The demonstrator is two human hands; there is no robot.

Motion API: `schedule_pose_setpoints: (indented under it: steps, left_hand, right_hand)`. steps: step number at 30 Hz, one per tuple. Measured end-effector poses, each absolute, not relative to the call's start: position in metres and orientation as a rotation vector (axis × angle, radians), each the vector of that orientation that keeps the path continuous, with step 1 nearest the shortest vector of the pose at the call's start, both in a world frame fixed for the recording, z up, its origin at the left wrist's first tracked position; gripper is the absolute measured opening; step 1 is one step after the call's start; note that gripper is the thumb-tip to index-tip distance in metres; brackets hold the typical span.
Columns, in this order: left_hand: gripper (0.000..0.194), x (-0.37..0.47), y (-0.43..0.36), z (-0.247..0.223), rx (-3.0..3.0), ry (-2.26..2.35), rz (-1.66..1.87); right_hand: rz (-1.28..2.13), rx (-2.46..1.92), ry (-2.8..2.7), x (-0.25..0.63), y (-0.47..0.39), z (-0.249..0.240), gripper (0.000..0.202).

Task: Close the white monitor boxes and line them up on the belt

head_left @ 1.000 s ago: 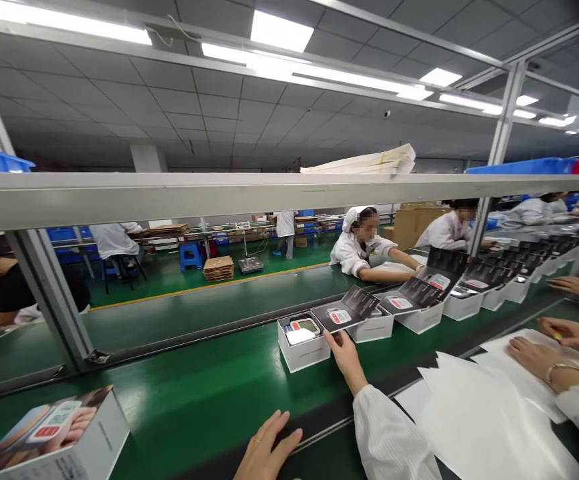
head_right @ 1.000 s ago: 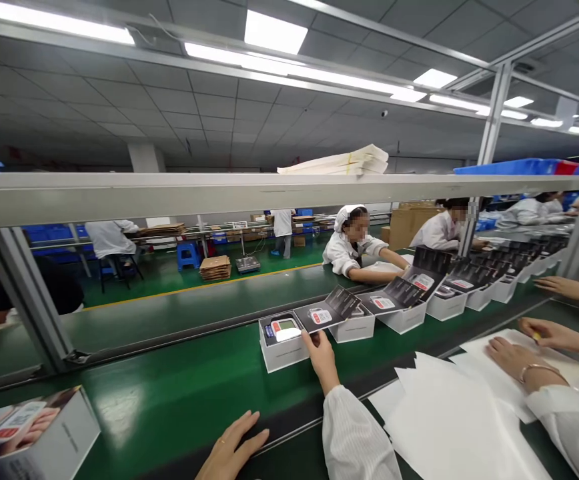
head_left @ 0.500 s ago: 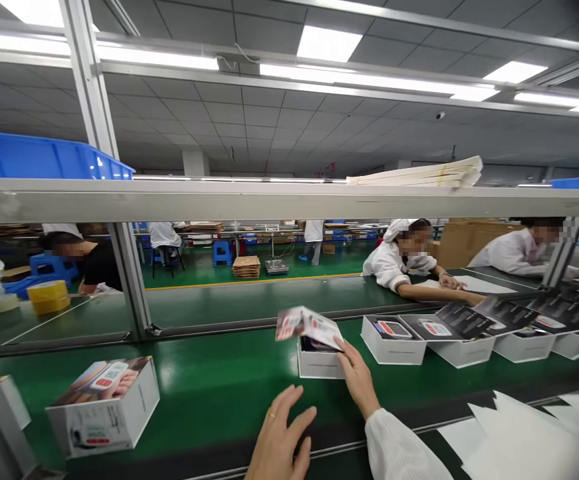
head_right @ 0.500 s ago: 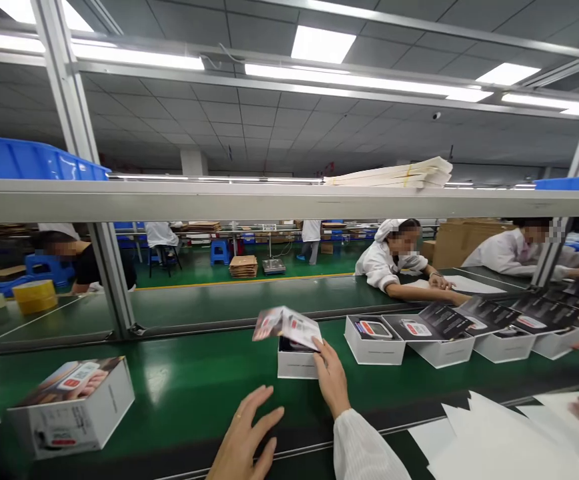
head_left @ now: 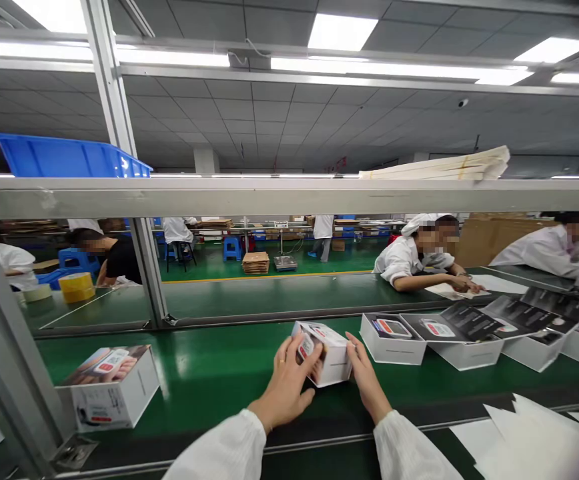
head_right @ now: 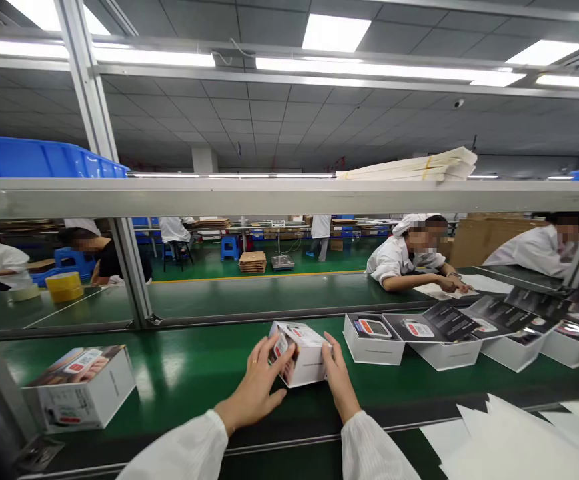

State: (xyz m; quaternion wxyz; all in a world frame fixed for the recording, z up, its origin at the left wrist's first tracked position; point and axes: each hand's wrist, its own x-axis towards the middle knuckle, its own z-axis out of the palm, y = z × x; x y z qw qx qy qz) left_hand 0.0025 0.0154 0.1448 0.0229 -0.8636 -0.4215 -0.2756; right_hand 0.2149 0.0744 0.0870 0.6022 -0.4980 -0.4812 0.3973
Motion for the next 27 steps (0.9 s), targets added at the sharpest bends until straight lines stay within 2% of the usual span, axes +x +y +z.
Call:
schedule_pose_setpoints:
  steps: [3, 5, 10, 14, 18, 21, 24, 27]
  left_hand:
    - [0.101, -0.007, 0.013, 0.194, -2.65, -1.093, -0.582]
    - [0.1, -0.016, 0.02, 0.219, -2.702, -1.089, -0.44]
    - [0.093, -0.055, 0.028, 0.235, -2.761, -1.283, -0.188]
    - [0.091, -0.089, 0.022, 0.237, -2.753, -1.382, -0.135]
    - [0.089, -0.107, 0.019, 0.24, -2.72, -1.406, -0.14]
    - [0.091, -0.099, 0.015, 0.239, -2.66, -1.45, -0.222]
    - [0.083, -0.074, 0.005, 0.236, -2.637, -1.428, -0.352]
    - [0.073, -0.044, -0.009, 0.23, -2.677, -1.363, -0.452]
  right_hand:
    - [1.119, -1.042, -1.14, 0.2, 0.069, 0.09, 0.078]
    - [1.118, -1.078, -1.214, 0.188, 0.063, 0.089, 0.076]
    - [0.928, -1.257, -1.366, 0.182, 0.054, 0.082, 0.067]
    - [0.511, -1.347, -1.182, 0.211, 0.061, 0.089, 0.059]
    - [0.043, -1.644, -0.631, 0.268, 0.076, 0.1, 0.068]
    - [0.242, -1.776, -0.472, 0.313, 0.094, 0.102, 0.074]
    - [0.462, -1.709, -0.73, 0.338, 0.11, 0.1, 0.06]
    - [0.428, -1.689, -0.836, 0.34, 0.109, 0.1, 0.048]
